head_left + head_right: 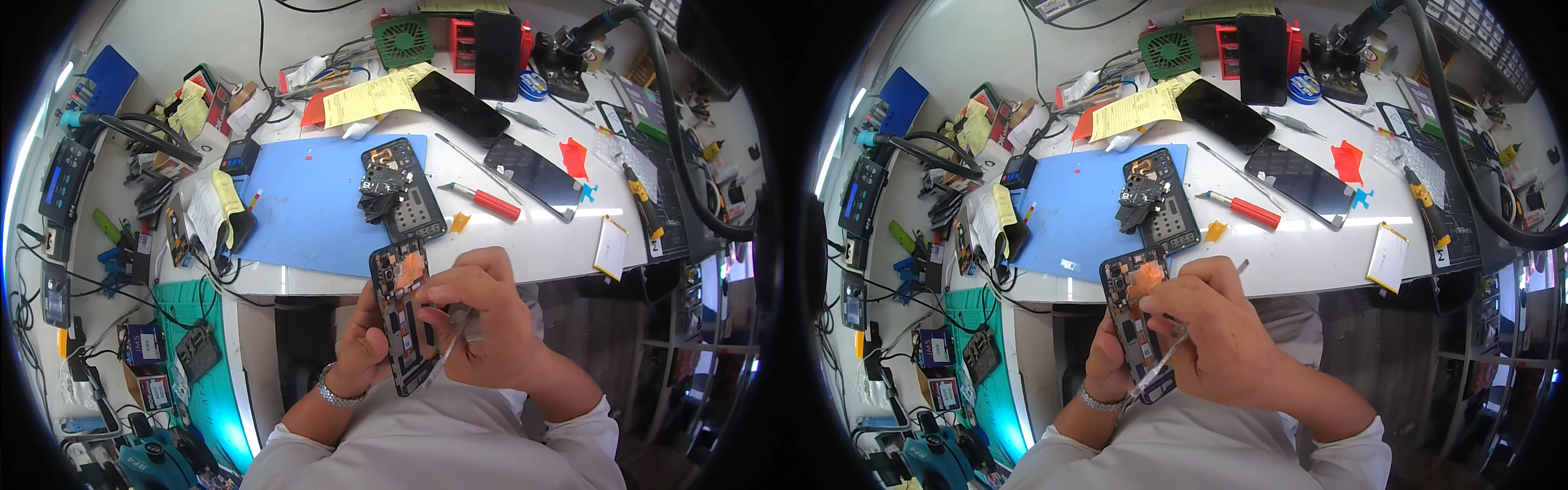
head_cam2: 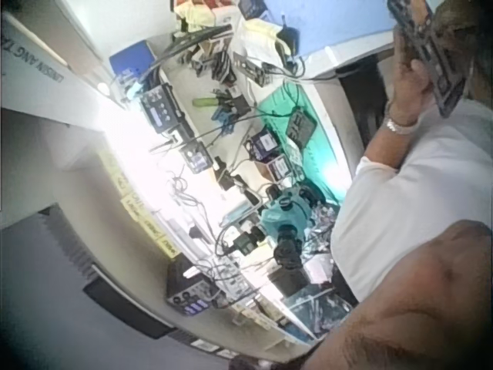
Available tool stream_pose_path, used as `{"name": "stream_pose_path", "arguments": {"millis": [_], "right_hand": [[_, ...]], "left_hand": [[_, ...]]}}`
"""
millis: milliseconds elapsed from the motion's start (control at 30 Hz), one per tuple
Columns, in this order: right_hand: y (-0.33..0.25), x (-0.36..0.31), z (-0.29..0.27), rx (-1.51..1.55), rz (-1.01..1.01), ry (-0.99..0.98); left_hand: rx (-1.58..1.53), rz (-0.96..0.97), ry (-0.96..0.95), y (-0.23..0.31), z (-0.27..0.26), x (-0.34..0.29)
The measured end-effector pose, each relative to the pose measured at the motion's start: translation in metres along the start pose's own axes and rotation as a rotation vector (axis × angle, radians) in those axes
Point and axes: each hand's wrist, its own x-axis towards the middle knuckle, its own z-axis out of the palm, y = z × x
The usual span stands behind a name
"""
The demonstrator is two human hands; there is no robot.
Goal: The person disassembles a smartphone, removes the battery and internal components, cleans the interior with a utility knife, and reassembles the device by reconnecting cables and securing parts.
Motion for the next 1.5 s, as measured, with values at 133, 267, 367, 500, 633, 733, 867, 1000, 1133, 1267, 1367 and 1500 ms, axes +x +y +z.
{"name": "stream_pose_path", "arguments": {"millis": [133, 267, 367, 500, 633, 733, 867, 1000, 1133, 1267, 1367, 1500], "right_hand": [[0.010, -0.009, 0.013, 0.213, 0.124, 0.044], [0.004, -0.002, 0.005, 0.068, 0.177, -0.067], [0.000, -0.003, 0.007, 0.045, 0.151, -0.016], [0.014, -0.011, 0.019, -0.052, -0.075, 0.128], [0.015, -0.012, 0.009, 0.100, 0.081, 0.003], [0.017, -0.012, 0.012, 0.188, 0.100, -0.030], [0.016, -0.013, 0.009, 0.147, 0.170, -0.104], [0.018, -0.015, 0.014, 0.092, 0.095, 0.044], [0.017, -0.022, 0.023, 0.104, 0.045, 0.189], [0.013, -0.018, 0.015, 0.260, 0.054, 0.038], [0.005, -0.020, 0.005, 0.435, 0.134, -0.226], [-0.016, -0.007, -0.009, 0.377, 0.207, -0.314]], "left_hand": [[0.088, -0.013, 0.056, 0.000, 0.003, -0.003], [0.099, 0.017, 0.098, -0.008, -0.003, -0.008], [0.128, 0.062, 0.152, -0.013, -0.008, -0.013], [0.149, 0.042, 0.236, -0.015, -0.007, -0.010], [0.215, 0.044, 0.255, -0.019, -0.001, -0.007], [0.216, 0.046, 0.229, -0.021, -0.005, -0.009], [0.202, 0.038, 0.199, -0.019, -0.008, -0.009], [0.189, 0.031, 0.168, -0.014, 0.000, -0.007], [0.196, 0.018, 0.103, -0.005, 0.002, -0.008], [0.091, 0.002, 0.114, 0.007, 0.000, -0.005], [-0.062, 0.072, 0.051, 0.024, -0.009, 0.003], [-0.061, 0.182, 0.051, 0.044, -0.007, 0.013]]}}
